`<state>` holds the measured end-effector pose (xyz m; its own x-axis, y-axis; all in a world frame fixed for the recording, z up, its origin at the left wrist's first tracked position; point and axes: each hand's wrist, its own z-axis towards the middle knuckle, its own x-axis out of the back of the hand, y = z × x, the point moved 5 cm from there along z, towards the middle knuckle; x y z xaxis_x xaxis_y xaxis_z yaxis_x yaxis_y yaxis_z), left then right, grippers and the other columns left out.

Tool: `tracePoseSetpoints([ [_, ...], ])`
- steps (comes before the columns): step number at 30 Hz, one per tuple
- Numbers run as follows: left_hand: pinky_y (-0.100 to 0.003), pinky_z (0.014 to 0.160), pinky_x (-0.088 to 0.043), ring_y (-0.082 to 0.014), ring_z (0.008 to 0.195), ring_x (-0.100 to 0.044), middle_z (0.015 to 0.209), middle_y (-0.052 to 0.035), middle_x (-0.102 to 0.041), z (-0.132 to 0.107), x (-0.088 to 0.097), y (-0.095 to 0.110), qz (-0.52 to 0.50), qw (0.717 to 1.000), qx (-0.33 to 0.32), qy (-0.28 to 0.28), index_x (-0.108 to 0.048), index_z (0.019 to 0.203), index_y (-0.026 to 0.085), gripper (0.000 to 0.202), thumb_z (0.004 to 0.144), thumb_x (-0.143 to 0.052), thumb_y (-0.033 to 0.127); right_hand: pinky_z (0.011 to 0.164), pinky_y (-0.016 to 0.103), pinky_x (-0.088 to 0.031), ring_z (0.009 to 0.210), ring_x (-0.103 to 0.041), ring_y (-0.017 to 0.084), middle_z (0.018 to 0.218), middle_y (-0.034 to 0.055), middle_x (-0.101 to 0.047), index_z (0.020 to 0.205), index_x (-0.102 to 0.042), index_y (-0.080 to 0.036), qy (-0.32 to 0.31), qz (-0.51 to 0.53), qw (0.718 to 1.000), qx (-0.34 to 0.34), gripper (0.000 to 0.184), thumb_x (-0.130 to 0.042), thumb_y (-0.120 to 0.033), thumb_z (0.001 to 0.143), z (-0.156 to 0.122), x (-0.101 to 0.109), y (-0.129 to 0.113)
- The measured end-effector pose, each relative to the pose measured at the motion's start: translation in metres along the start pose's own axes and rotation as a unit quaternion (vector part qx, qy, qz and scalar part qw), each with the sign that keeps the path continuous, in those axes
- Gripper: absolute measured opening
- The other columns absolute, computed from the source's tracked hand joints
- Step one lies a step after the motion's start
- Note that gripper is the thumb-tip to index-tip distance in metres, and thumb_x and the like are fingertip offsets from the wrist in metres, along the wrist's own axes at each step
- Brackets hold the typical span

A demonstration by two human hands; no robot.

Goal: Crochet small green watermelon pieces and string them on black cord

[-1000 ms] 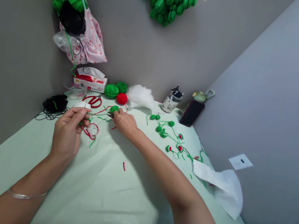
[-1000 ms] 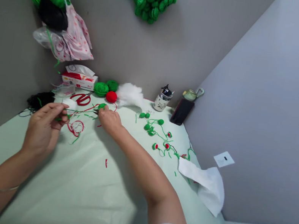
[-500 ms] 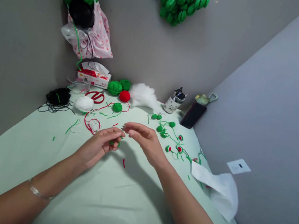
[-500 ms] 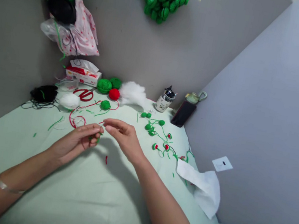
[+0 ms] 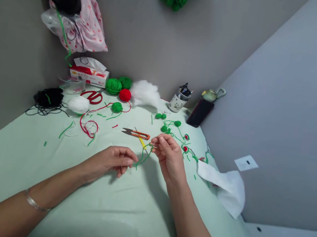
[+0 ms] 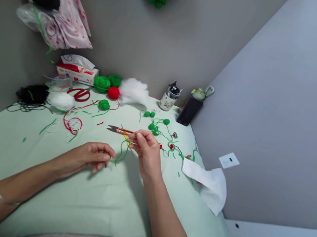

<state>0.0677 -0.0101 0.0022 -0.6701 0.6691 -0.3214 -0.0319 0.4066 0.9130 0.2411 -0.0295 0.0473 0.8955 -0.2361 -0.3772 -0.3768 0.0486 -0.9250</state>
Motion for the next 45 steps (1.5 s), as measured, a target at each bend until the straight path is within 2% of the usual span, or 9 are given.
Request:
tracePoseSetpoints([
  [9, -0.019, 0.051, -0.036, -0.0062, 0.058, -0.044, 0.080, 0.0045, -0.052, 0.007, 0.005, -0.006, 0.048, 0.994, -0.063, 0.081, -0.062, 0.113, 0.022, 0.043, 0.075, -0.078, 0.036, 0.065, 0.018, -0.056, 0.073, -0.067, 0.010, 0.081, 0.0017, -0.073, 0.082, -0.068, -0.018, -0.042, 0.028, 0.999, -0.015, 0.018, -0.078, -0.032, 0.078, -0.010, -0.015, 0.009],
  [18, -0.022, 0.050, -0.030, -0.0068, 0.052, -0.039, 0.066, 0.0038, -0.050, 0.009, -0.011, -0.015, 0.114, 0.993, -0.011, 0.040, -0.062, 0.077, 0.014, 0.029, 0.077, -0.072, 0.041, 0.065, 0.017, -0.057, 0.077, -0.071, 0.012, 0.083, 0.0017, -0.074, 0.083, -0.068, -0.019, -0.033, 0.050, 0.998, 0.003, 0.019, -0.080, -0.031, 0.076, -0.007, -0.012, 0.008],
  [27, -0.022, 0.050, -0.030, -0.0080, 0.054, -0.039, 0.063, 0.0033, -0.051, 0.011, -0.005, -0.024, 0.152, 0.988, 0.003, 0.010, -0.065, 0.074, 0.015, 0.029, 0.075, -0.074, 0.042, 0.059, 0.017, -0.056, 0.075, -0.070, 0.012, 0.082, 0.0003, -0.072, 0.084, -0.065, -0.019, 0.010, 0.070, 0.997, 0.017, 0.026, -0.082, -0.033, 0.072, 0.001, 0.006, -0.001],
  [30, -0.021, 0.050, -0.031, -0.0082, 0.055, -0.039, 0.066, 0.0035, -0.049, 0.009, -0.007, -0.021, 0.152, 0.988, 0.004, 0.008, -0.066, 0.080, 0.015, 0.029, 0.077, -0.072, 0.044, 0.043, 0.015, -0.044, 0.057, -0.062, 0.008, 0.075, -0.0011, -0.068, 0.086, -0.061, -0.020, 0.006, 0.042, 0.999, 0.031, 0.026, -0.077, -0.038, 0.076, 0.004, 0.015, -0.012],
  [32, -0.021, 0.051, -0.032, -0.0079, 0.056, -0.039, 0.070, 0.0037, -0.049, 0.006, -0.008, -0.017, 0.144, 0.989, -0.001, 0.019, -0.067, 0.090, 0.017, 0.031, 0.080, -0.070, 0.046, 0.036, 0.015, -0.029, 0.042, -0.045, 0.004, 0.066, -0.0040, -0.062, 0.086, -0.060, -0.020, 0.048, -0.012, 0.994, 0.093, 0.024, -0.072, -0.039, 0.079, 0.006, 0.036, -0.031],
  [35, -0.021, 0.052, -0.032, -0.0072, 0.056, -0.039, 0.076, 0.0029, -0.051, 0.002, -0.008, -0.011, 0.139, 0.990, -0.009, 0.037, -0.066, 0.098, 0.018, 0.034, 0.084, -0.065, 0.049, 0.040, 0.017, -0.026, 0.044, -0.037, 0.006, 0.062, -0.0056, -0.057, 0.102, -0.062, -0.021, 0.193, -0.164, 0.938, 0.238, 0.023, -0.065, -0.033, 0.083, 0.002, 0.081, -0.066],
  [37, -0.022, 0.053, -0.032, -0.0071, 0.055, -0.039, 0.077, 0.0027, -0.051, 0.000, -0.007, -0.009, 0.136, 0.990, -0.008, 0.048, -0.065, 0.096, 0.018, 0.034, 0.084, -0.064, 0.050, 0.045, 0.021, -0.031, 0.048, -0.041, 0.009, 0.065, -0.0040, -0.058, 0.114, -0.063, -0.021, 0.242, -0.302, 0.883, 0.267, 0.029, -0.057, -0.030, 0.087, 0.001, 0.102, -0.077],
  [42, -0.023, 0.055, -0.034, -0.0084, 0.056, -0.041, 0.072, 0.0035, -0.047, 0.001, -0.005, -0.005, 0.131, 0.989, -0.018, 0.072, -0.065, 0.094, 0.017, 0.033, 0.084, -0.064, 0.049, 0.070, 0.028, -0.042, 0.074, -0.058, 0.016, 0.089, 0.0050, -0.066, 0.096, -0.070, -0.019, 0.168, -0.621, 0.756, 0.125, 0.020, -0.054, -0.025, 0.087, 0.017, 0.108, -0.048],
  [45, -0.024, 0.057, -0.035, -0.0086, 0.056, -0.043, 0.071, 0.0039, -0.048, 0.000, -0.003, -0.004, 0.141, 0.986, -0.027, 0.080, -0.065, 0.093, 0.018, 0.030, 0.085, -0.063, 0.047, 0.073, 0.030, -0.039, 0.078, -0.059, 0.019, 0.090, 0.0065, -0.065, 0.083, -0.069, -0.018, 0.153, -0.653, 0.737, 0.086, 0.009, -0.069, -0.022, 0.074, 0.020, 0.104, -0.028],
])
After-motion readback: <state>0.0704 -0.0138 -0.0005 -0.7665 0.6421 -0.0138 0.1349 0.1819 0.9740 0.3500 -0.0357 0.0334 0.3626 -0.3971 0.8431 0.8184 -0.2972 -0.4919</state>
